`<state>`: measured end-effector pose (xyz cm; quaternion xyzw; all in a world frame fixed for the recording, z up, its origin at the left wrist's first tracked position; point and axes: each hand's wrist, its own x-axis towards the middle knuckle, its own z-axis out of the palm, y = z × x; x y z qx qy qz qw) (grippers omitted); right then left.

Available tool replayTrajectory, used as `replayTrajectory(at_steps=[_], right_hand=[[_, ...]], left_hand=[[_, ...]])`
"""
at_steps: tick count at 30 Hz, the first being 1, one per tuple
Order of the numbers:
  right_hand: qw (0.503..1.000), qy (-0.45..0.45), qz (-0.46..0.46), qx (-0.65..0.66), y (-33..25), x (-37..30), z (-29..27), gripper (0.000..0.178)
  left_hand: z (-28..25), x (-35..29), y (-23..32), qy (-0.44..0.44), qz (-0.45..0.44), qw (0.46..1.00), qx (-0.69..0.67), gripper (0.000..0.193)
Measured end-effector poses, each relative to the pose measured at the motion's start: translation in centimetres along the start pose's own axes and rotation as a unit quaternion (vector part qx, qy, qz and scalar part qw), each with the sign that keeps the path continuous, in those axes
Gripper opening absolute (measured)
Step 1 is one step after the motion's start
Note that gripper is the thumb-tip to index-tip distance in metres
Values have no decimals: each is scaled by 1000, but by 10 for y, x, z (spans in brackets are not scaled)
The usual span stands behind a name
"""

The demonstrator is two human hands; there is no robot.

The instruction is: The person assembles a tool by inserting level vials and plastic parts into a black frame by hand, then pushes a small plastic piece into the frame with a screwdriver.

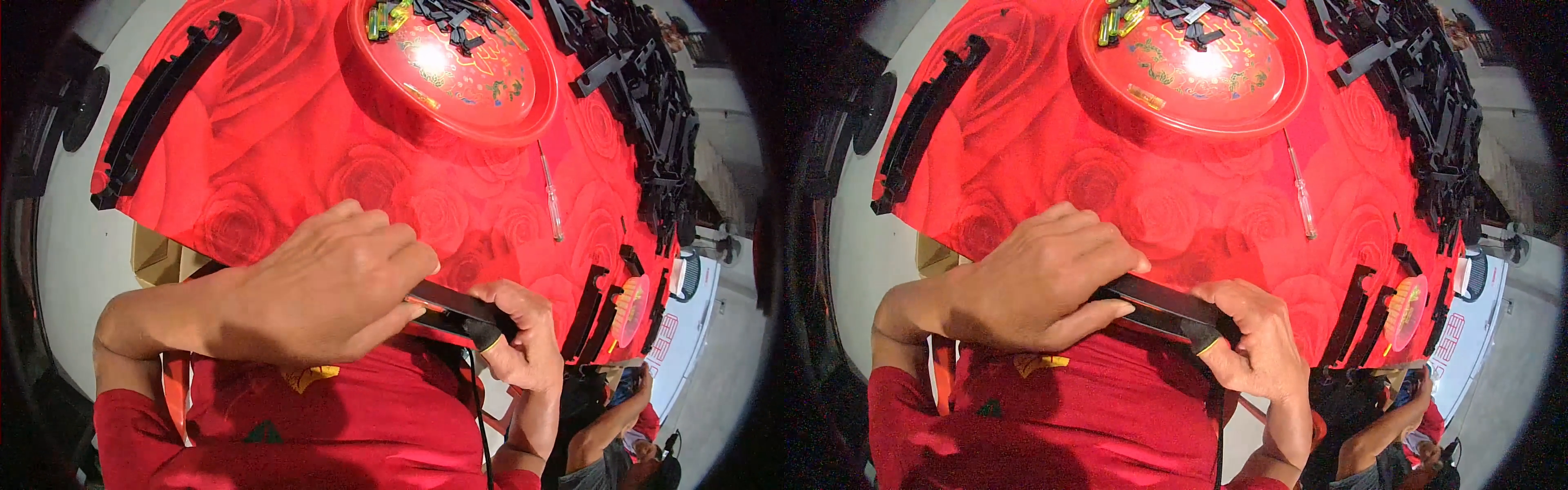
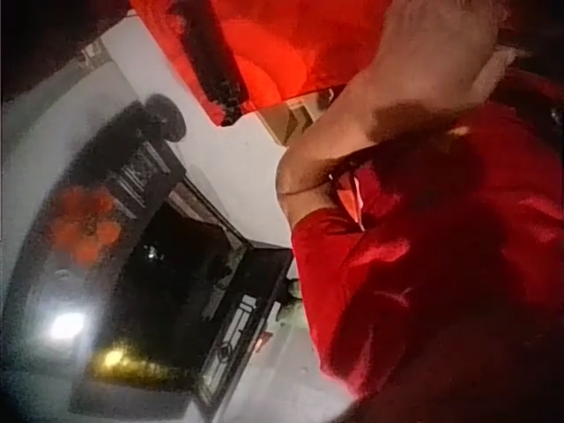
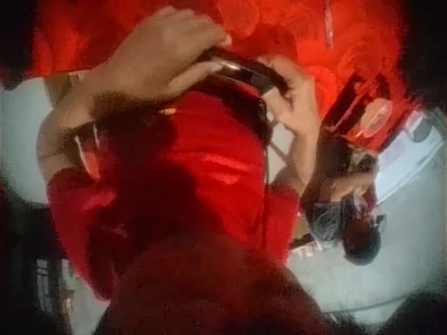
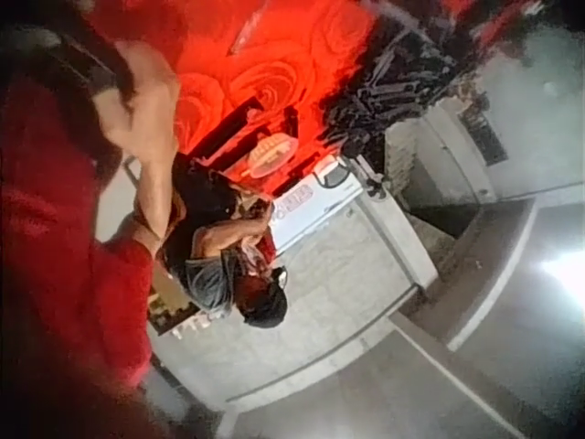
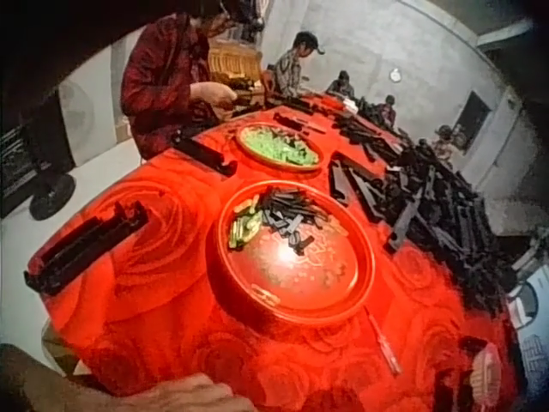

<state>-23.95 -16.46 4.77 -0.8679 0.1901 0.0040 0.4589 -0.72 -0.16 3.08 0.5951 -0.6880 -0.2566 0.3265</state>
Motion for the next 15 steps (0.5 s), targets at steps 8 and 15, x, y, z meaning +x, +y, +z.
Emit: replayTrajectory(at_steps=[8, 15], right_hand=[[999, 7, 49, -1, -16, -8, 5, 35], [997, 58, -3, -57, -15, -14, 13, 26]], left_hand=[[2, 15, 1, -161, -95, 978, -87, 22], [7, 15, 8, -128, -70, 987, -63, 21]])
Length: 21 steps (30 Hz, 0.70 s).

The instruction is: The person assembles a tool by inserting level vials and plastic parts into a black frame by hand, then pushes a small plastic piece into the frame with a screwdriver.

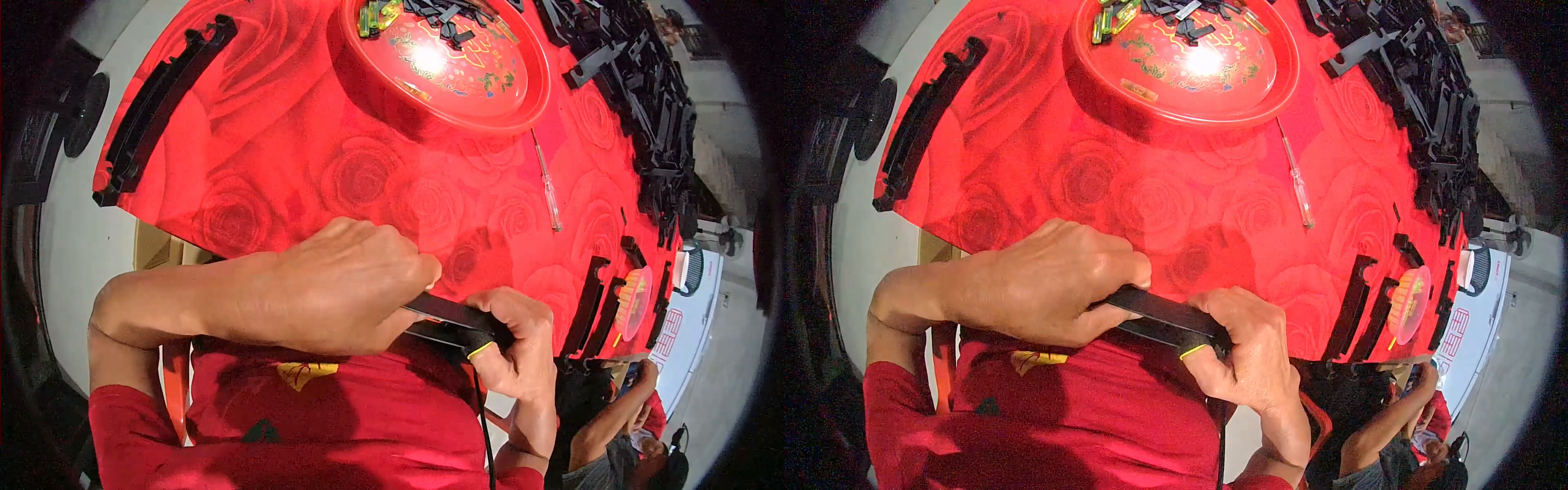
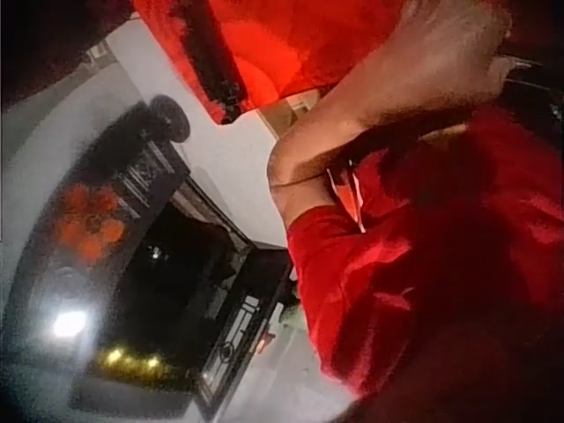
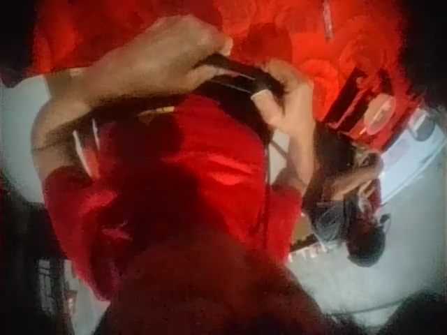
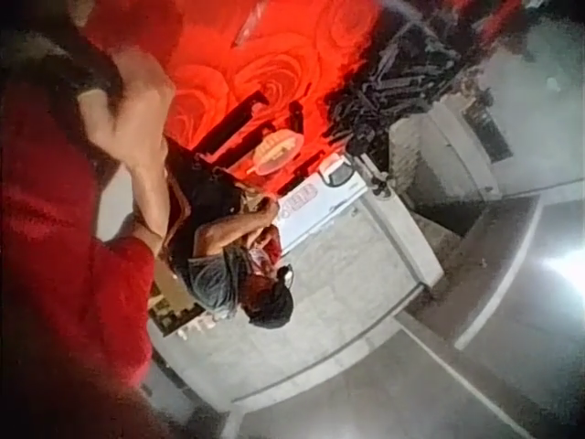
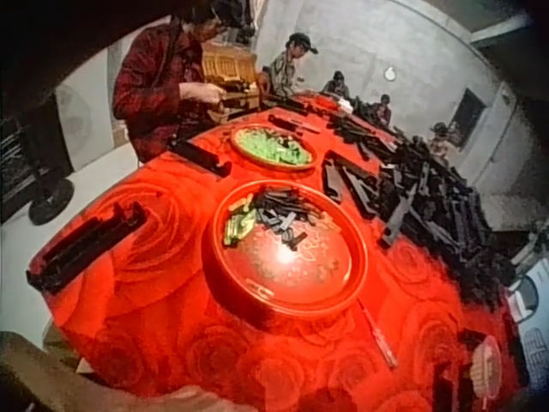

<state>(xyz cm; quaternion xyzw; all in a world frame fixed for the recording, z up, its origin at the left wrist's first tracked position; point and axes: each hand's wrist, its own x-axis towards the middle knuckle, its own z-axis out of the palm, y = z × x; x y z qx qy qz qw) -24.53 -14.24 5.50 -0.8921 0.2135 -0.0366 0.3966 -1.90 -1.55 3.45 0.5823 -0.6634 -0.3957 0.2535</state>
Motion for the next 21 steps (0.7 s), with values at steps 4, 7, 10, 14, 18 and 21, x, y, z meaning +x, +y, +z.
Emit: replayTrajectory(at_steps=[4, 7, 10, 14, 18, 21], right_hand=[[1000, 16, -6, -10, 1, 0, 1, 25], [1000, 3, 24, -13, -2, -1, -2, 28], [999, -8, 21, -40, -3, -1, -4, 28], [999, 6, 34, -37, 5, 2, -5, 26], [998, 14, 57, -23, 18, -1, -16, 25], [994, 45, 93, 29, 27, -2, -21, 25]], left_hand=[[2, 2, -1, 13, 4, 1000, 12, 21], [1, 6, -2, -10, -6, 1000, 16, 21], [0, 9, 1, -14, -4, 1000, 27, 21], [9, 16, -1, 19, 1, 998, 67, 27], [-12, 12, 0, 54, 72, 991, 95, 38], [-20, 4, -15, 75, 110, 984, 116, 41]])
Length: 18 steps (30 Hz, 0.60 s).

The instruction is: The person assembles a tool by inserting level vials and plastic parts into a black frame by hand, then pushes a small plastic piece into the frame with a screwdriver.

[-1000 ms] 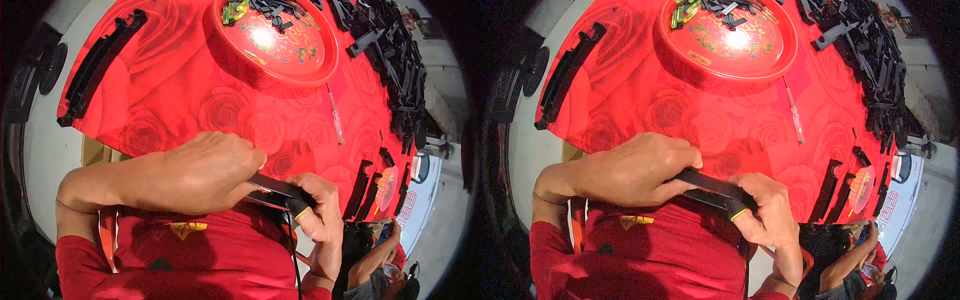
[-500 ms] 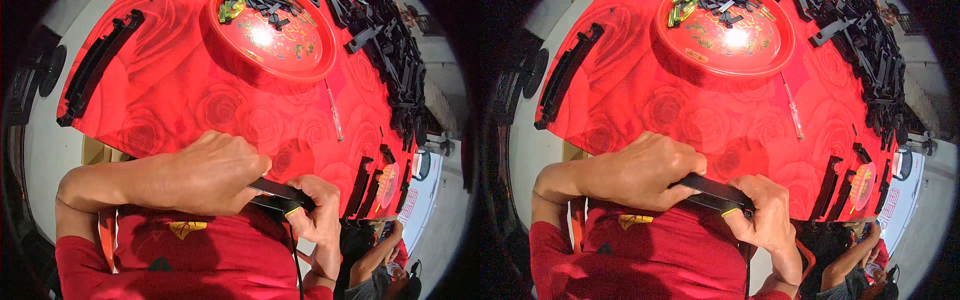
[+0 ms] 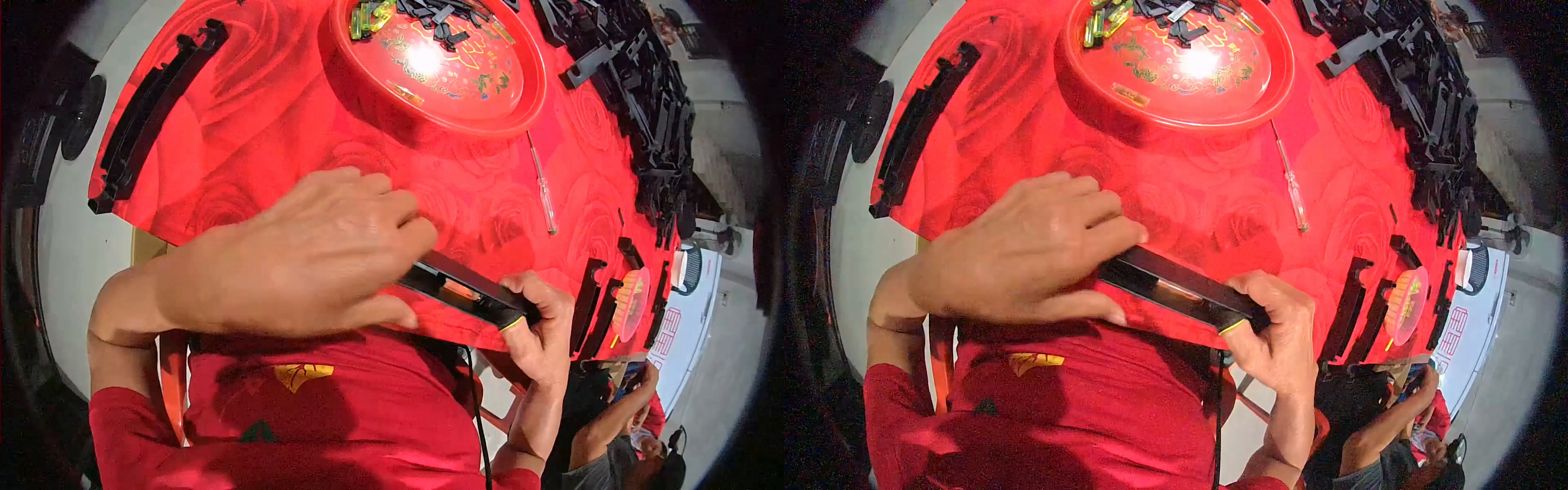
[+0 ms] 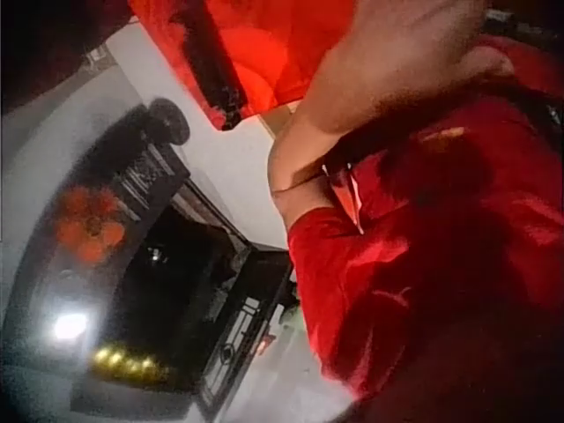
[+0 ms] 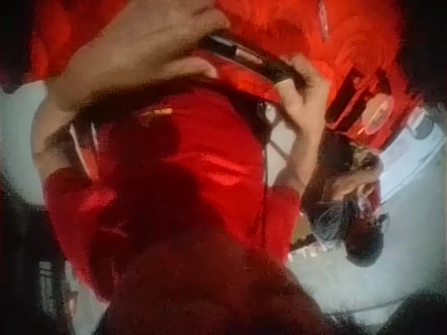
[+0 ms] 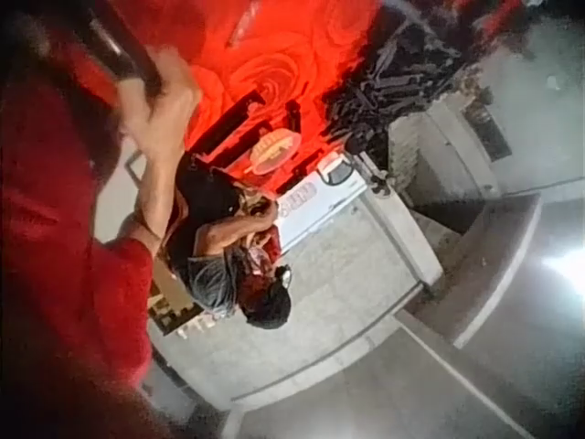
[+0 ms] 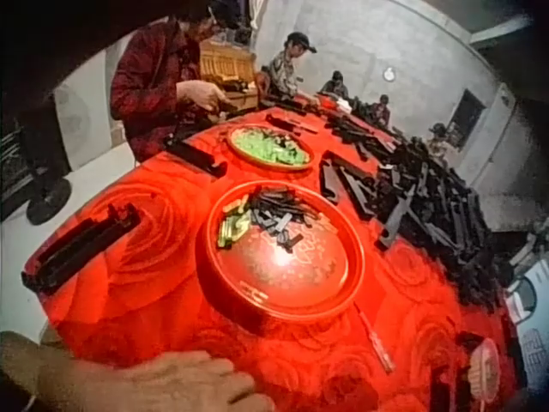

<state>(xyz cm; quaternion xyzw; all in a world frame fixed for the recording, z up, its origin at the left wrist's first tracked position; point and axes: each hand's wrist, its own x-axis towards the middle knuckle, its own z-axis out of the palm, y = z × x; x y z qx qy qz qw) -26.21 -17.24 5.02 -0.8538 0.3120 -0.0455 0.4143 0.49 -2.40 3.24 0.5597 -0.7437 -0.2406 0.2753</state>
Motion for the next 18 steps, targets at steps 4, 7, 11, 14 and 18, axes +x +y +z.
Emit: replayTrajectory(at_steps=[4, 7, 11, 14, 18], right_hand=[[995, -60, -44, -71, -4, 8, 0, 27], [990, -114, -60, -53, -10, 18, 2, 30], [980, -183, -48, -69, -7, 23, 6, 36], [981, -171, -47, -81, -11, 22, 7, 40], [979, -166, -30, -114, -17, 23, 10, 47]], left_hand=[[19, -9, -7, -2, -6, 999, -54, 42], [26, -7, -4, -24, -1, 997, -76, 40], [31, -9, -7, -19, -11, 997, -78, 39], [36, -9, -7, -17, -11, 997, -69, 38], [38, -9, -7, -25, -17, 997, -67, 39]])
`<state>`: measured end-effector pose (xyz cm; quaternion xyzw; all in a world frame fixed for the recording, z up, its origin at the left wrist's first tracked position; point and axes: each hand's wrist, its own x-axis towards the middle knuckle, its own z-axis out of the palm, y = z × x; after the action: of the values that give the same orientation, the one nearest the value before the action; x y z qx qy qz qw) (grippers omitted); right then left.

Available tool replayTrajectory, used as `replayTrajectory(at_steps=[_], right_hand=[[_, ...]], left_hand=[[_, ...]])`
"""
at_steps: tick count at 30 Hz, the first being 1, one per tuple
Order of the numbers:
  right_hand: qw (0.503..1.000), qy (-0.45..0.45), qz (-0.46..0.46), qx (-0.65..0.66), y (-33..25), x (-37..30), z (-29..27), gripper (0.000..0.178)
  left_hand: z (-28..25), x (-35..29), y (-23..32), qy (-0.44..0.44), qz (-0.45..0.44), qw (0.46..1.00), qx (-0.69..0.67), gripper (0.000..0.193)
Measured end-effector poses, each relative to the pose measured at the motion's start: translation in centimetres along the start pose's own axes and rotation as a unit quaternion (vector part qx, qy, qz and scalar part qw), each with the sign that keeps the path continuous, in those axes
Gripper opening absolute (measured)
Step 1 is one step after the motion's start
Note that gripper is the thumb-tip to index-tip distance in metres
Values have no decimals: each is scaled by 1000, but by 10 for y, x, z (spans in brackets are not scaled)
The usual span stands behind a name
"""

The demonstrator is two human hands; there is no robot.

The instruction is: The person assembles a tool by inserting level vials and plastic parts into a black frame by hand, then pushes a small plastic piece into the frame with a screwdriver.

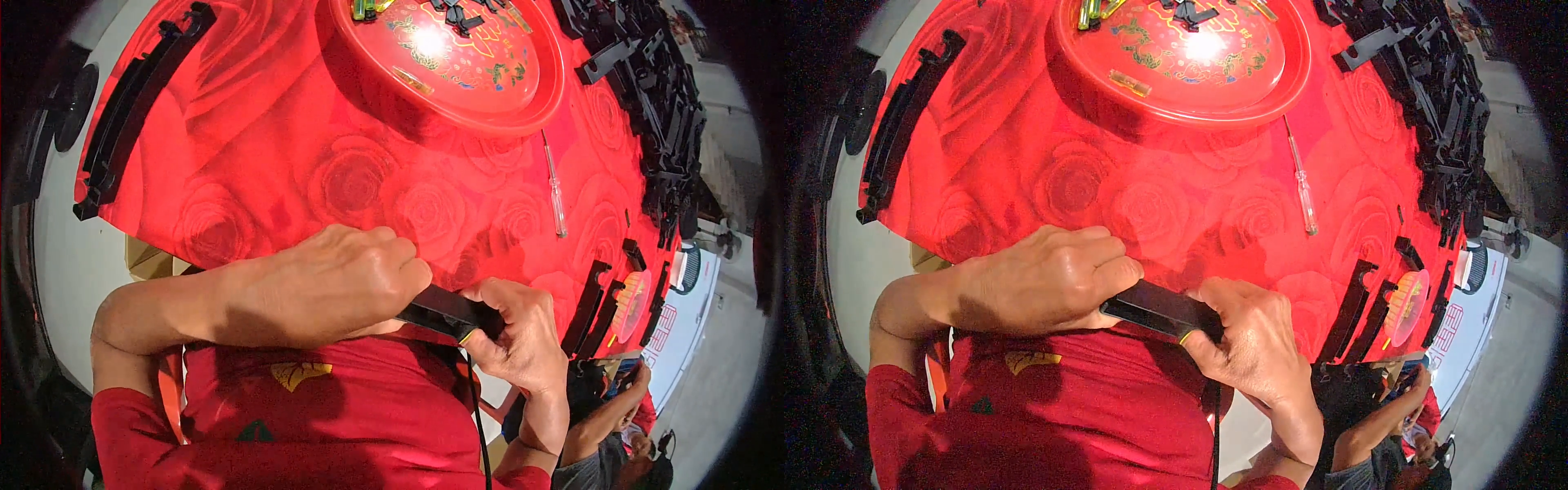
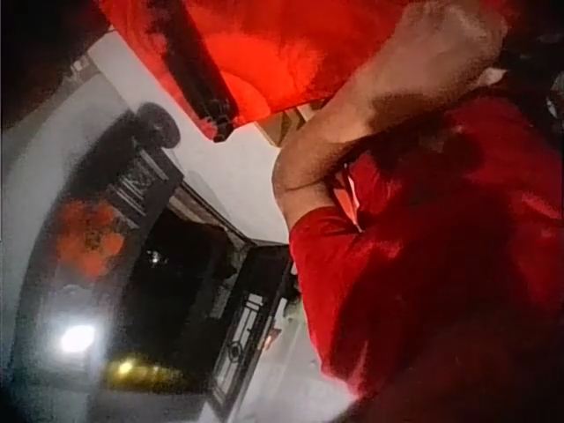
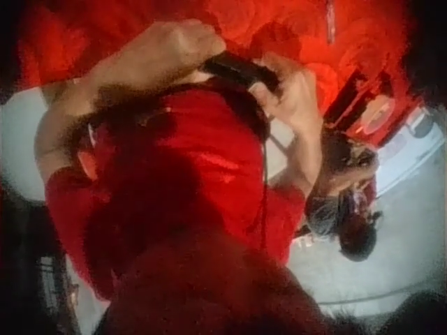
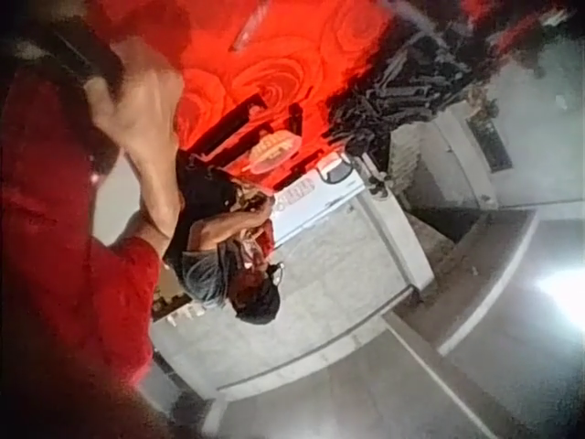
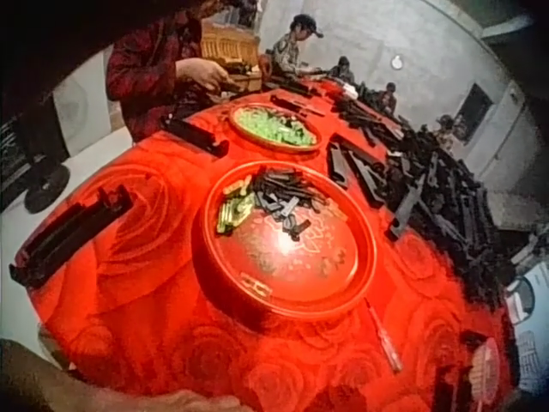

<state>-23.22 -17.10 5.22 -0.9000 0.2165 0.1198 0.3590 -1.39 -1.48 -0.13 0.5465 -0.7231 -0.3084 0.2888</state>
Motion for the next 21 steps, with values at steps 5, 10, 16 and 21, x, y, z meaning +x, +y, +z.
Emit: replayTrajectory(at_steps=[5, 10, 16, 21], right_hand=[[999, 35, -4, 7, 1, 2, 5, 49], [999, 42, 4, -3, -4, 7, 6, 51], [999, 22, 9, 27, -4, 7, 0, 53], [995, -27, -15, 99, 7, -2, -10, 50]], left_hand=[[0, 0, 2, -3, -12, 1000, 17, 41], [0, -2, 6, 6, -18, 1000, 17, 42], [-4, -7, 6, 8, -12, 1000, 16, 41], [-11, -9, 6, 10, -11, 1000, 14, 42]])
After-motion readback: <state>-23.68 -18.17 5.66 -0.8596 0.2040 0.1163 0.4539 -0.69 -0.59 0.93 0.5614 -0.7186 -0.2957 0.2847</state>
